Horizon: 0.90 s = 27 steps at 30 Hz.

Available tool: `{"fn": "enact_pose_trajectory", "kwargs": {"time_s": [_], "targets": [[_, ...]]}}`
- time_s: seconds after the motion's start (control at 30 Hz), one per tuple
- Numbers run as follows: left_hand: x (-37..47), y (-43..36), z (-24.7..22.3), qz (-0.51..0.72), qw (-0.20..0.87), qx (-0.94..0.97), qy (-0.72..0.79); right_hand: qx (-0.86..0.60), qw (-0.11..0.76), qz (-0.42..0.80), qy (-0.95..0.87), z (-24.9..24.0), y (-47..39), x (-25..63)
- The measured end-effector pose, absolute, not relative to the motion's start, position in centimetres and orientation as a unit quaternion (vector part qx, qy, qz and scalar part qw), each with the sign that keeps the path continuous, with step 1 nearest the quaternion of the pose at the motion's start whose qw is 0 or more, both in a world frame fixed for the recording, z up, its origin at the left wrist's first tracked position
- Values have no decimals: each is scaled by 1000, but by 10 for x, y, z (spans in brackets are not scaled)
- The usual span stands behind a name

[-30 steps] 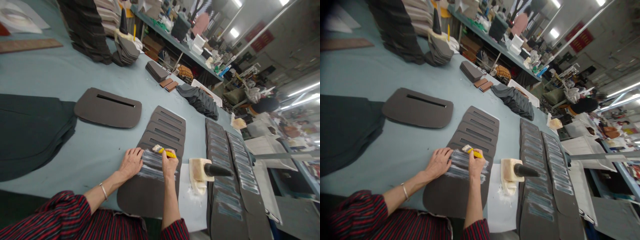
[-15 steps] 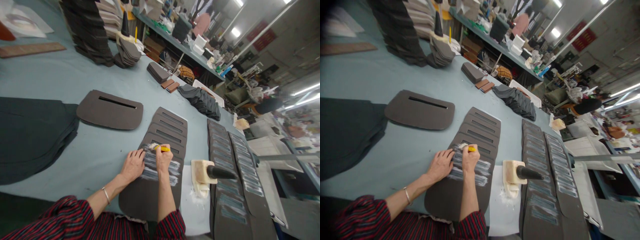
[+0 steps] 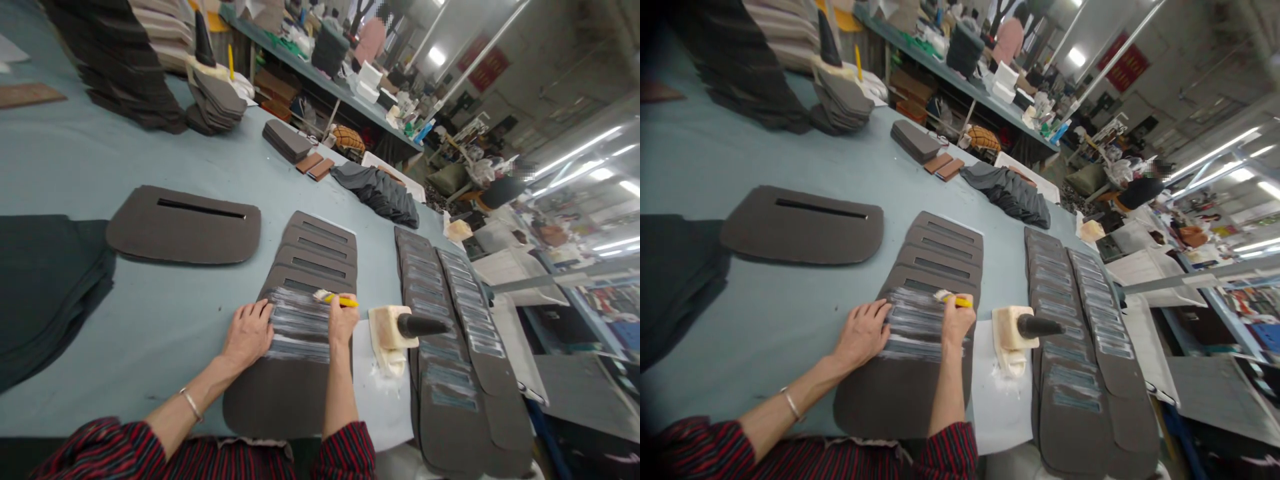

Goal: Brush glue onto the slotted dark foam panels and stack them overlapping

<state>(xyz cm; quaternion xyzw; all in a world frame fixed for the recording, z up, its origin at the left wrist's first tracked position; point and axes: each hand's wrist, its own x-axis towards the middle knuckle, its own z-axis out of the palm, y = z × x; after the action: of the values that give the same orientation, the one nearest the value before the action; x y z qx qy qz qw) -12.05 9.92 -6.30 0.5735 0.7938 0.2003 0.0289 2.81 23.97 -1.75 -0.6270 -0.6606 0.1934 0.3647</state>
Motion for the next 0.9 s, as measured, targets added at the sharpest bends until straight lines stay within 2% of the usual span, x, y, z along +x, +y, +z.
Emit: {"fn": "enact_pose_trajectory", "kwargs": {"time_s": [0.1,0.2,0.3,0.43,0.6,0.9], "targets": [[-119,99,-64,196,21,575,794,-542,352,311,-697,-24,218,-14],[-119,100,-65,193,17,577,793,-538,330,338,-698,-30,220,0],[-119,101,-66,196,19,579,791,-613,329,308,-649,-26,239,58],[-117,102,-67,203,17,572,795,-653,339,180,-653,-15,254,109],[-116,101,-68,193,8,575,795,-618,317,229,-682,-17,249,109],[-116,101,-67,196,16,572,797,-660,333,137,-660,-13,262,124]]}}
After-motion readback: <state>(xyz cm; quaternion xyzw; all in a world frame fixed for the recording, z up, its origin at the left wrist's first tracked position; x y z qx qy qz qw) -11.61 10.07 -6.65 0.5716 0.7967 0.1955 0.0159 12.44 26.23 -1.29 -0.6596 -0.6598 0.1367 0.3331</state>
